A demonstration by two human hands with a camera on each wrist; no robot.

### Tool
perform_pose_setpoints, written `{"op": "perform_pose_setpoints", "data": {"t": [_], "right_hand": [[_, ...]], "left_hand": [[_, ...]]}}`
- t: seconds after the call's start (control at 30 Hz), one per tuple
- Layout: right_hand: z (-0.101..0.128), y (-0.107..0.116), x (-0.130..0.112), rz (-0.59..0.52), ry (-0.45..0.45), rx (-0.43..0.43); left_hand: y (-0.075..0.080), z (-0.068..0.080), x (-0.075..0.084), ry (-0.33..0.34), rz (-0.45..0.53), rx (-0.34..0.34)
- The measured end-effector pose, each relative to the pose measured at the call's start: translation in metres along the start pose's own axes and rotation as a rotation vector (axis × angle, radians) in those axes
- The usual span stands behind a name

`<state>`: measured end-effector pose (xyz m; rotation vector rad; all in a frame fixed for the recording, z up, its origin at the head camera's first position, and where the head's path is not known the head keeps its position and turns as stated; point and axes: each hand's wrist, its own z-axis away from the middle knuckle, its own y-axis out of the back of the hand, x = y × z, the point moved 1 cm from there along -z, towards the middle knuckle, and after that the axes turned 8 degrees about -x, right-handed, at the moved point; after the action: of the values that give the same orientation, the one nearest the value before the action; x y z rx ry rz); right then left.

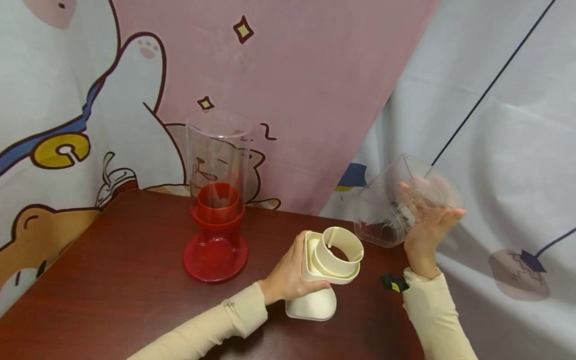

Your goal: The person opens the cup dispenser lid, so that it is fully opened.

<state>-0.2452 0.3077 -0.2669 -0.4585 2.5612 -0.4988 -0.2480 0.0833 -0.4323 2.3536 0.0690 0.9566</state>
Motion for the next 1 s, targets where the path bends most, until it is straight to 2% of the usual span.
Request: {"op": "perform_pose_setpoints", "data": {"t": [0.13, 0.23, 0.37, 0.57, 0.77, 0.87, 1.0], "right_hand": [[-0.003, 0.041, 0.013, 0.135, 0.008, -0.031], [0.006, 0.074, 0.027, 0.297, -0.046, -0.039], [0.021, 0.110, 0.042, 0.488, -0.122, -0.004], [0.039, 0.140, 0.054, 0.802, -0.204, 0.006], [0.051, 0.168, 0.067, 0.958, -0.243, 0.047], [0.054, 0.190, 0.079, 1.103, -0.251, 0.063], [0.062, 0.213, 0.090, 1.266, -0.281, 0.035]], "left_hand": [[0.001, 0.000, 0.000, 0.003, -0.003, -0.005], [0.002, 0.000, 0.000, 0.007, 0.001, -0.007], [0.001, 0.001, -0.001, -0.002, 0.007, -0.006], [0.001, 0.001, 0.001, -0.010, 0.023, -0.018], [0.000, 0.000, 0.002, -0.006, 0.014, -0.030], [0.000, -0.001, 0.001, -0.017, 0.017, -0.018], [0.001, 0.001, 0.000, -0.014, 0.021, -0.024]]}}
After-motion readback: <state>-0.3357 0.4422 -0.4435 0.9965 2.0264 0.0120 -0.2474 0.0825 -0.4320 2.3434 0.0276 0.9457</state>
